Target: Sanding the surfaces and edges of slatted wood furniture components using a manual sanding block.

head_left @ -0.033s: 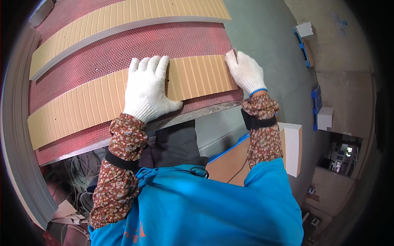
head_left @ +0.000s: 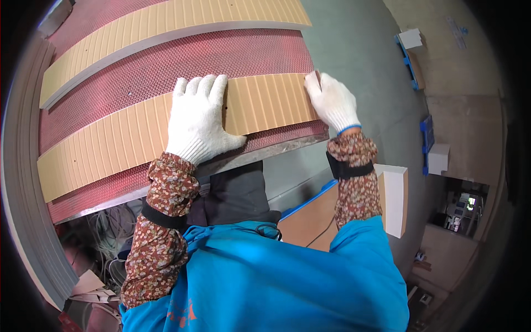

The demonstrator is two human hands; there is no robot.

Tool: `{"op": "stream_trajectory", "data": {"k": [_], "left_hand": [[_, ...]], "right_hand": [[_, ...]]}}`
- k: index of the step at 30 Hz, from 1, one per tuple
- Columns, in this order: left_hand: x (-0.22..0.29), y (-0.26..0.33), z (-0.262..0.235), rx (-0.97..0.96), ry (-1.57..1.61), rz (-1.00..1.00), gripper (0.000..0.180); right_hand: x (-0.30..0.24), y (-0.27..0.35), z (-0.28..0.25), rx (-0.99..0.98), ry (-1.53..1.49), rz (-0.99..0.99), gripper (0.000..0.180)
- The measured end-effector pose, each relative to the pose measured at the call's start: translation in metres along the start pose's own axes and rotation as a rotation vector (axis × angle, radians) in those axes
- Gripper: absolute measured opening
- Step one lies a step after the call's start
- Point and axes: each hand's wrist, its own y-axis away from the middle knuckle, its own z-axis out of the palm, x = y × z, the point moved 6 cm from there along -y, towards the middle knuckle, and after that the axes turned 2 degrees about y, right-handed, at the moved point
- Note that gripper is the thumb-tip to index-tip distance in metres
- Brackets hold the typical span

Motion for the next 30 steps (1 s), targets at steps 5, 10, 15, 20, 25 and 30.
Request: {"op": "stream_trajectory", "data": {"k": [5,10,15,20,25,30], "left_hand": [[0.005,-0.005,-0.009,0.004,-0.019,0.004,0.106],[0.002,-0.001,-0.006,-0.137,-0.001,-0.041,0.114],[0.003,0.002,-0.004,-0.163,-0.112,0.033,0.125],[-0.048,0.034,-0.032,-0.269,-0.172,-0.006,0.127],[-0.075,0.054,-0.056,-0.317,-0.159,-0.007,0.124],[-0.084,0.05,-0.055,-0.336,-0.209,0.023,0.127]], "right_hand": [[0.022,0.071,0.005,0.103,-0.027,-0.074,0.05],[0.034,0.118,0.035,0.046,0.013,-0.109,0.044],[0.05,0.129,0.052,0.091,-0.177,0.003,0.046],[0.052,0.118,0.076,0.143,-0.314,0.054,0.047],[0.036,0.112,0.081,0.176,-0.356,0.074,0.049],[0.032,0.116,0.082,0.19,-0.386,0.093,0.048]]}}
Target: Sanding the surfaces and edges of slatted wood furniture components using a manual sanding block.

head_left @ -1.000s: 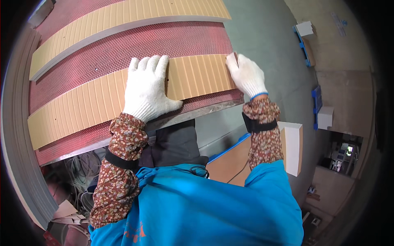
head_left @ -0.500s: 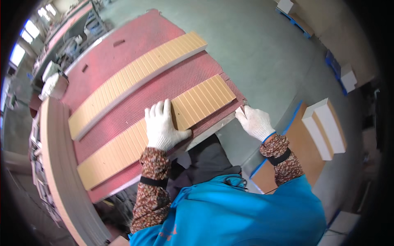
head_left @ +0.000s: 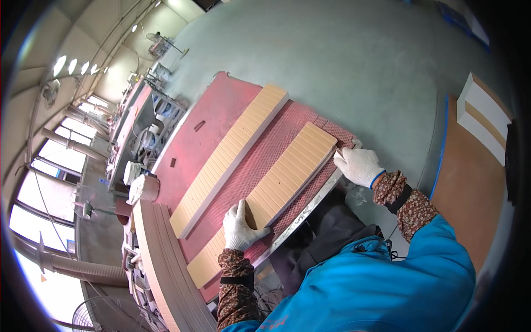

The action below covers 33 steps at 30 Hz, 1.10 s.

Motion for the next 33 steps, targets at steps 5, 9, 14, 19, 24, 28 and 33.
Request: {"op": "stream_trajectory", "data": {"k": [5,9,14,19,24,28,33], "left_hand": [[-0.003,-0.013,-0.007,-0.154,0.027,-0.083,0.132],[-0.021,-0.038,-0.027,-0.06,0.027,-0.08,0.129],[-0.034,-0.092,-0.067,-0.006,0.02,-0.175,0.125],[-0.053,-0.136,-0.086,0.047,-0.028,-0.162,0.126],[-0.075,-0.172,-0.072,-0.021,-0.03,-0.148,0.126],[-0.071,-0.187,-0.067,-0.087,-0.021,-0.12,0.125],[-0.073,-0.198,-0.059,-0.078,-0.033,-0.12,0.121]], "right_hand": [[-0.002,0.0,0.005,0.03,0.002,-0.012,0.048],[-0.004,-0.003,0.003,-0.027,0.038,0.029,0.048],[-0.002,0.0,0.001,-0.078,0.044,0.072,0.05],[-0.005,0.002,-0.003,-0.077,0.081,0.072,0.05],[-0.007,0.003,-0.007,-0.062,0.075,0.051,0.052],[-0.003,0.003,-0.004,-0.135,0.096,0.106,0.053],[-0.004,0.003,-0.004,-0.181,0.091,0.117,0.054]]}}
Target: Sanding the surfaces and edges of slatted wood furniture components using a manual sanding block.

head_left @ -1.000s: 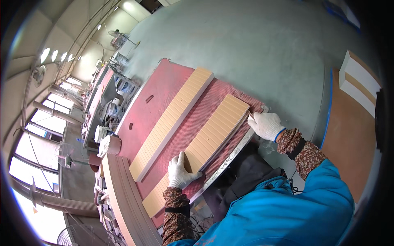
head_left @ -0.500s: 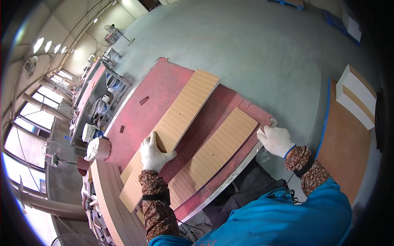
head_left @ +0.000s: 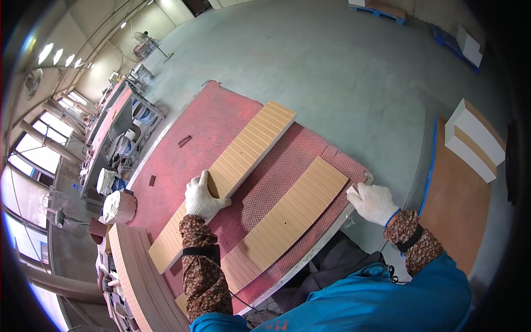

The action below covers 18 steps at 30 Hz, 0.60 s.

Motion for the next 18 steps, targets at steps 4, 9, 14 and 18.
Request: {"op": "stream_trajectory", "data": {"k": [4,9,14,18], "left_hand": [[-0.002,-0.005,-0.003,0.004,-0.029,-0.019,0.122],[-0.01,-0.007,-0.005,-0.029,-0.038,-0.014,0.121],[0.002,-0.009,-0.004,-0.051,-0.043,-0.022,0.122],[0.011,-0.01,-0.002,-0.043,-0.048,0.017,0.122]], "right_hand": [[0.001,0.0,0.002,0.003,-0.034,0.018,0.053],[-0.002,0.0,0.004,0.008,-0.057,0.004,0.051],[0.005,0.004,0.004,0.016,-0.06,0.021,0.049],[0.013,0.007,0.002,0.033,-0.052,0.016,0.048]]}}
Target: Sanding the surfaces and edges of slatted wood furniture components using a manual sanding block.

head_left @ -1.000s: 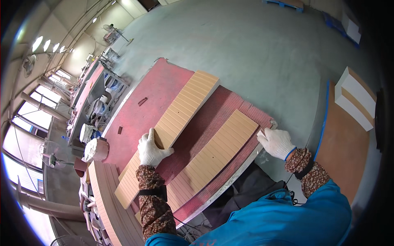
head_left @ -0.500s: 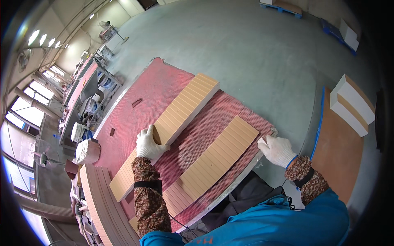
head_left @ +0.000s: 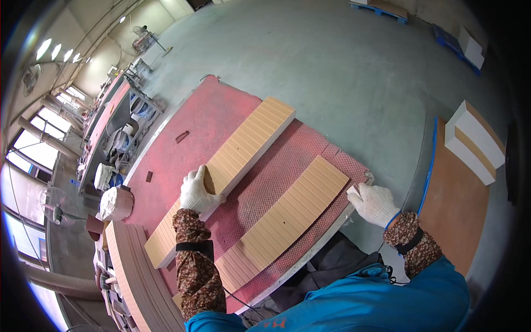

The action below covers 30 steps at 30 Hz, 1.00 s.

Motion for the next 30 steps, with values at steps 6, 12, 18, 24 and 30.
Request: {"op": "stream_trajectory", "data": {"k": [6,12,18,24,30], "left_hand": [[-0.037,0.014,0.001,0.185,0.02,0.067,0.108],[-0.024,0.007,-0.005,0.078,-0.051,-0.086,0.118],[-0.072,0.048,-0.004,-0.014,-0.055,-0.235,0.115],[-0.064,0.041,0.002,-0.007,-0.059,-0.241,0.108],[-0.066,0.048,0.003,-0.03,-0.039,-0.226,0.112]], "right_hand": [[-0.025,-0.021,0.004,-0.097,0.025,-0.117,0.05],[-0.007,-0.006,-0.012,-0.063,-0.144,0.14,0.046],[-0.018,-0.009,-0.014,0.024,-0.109,-0.044,0.043],[-0.003,-0.016,-0.013,0.015,-0.139,-0.037,0.045],[0.015,-0.021,0.007,0.004,-0.148,-0.071,0.038]]}}
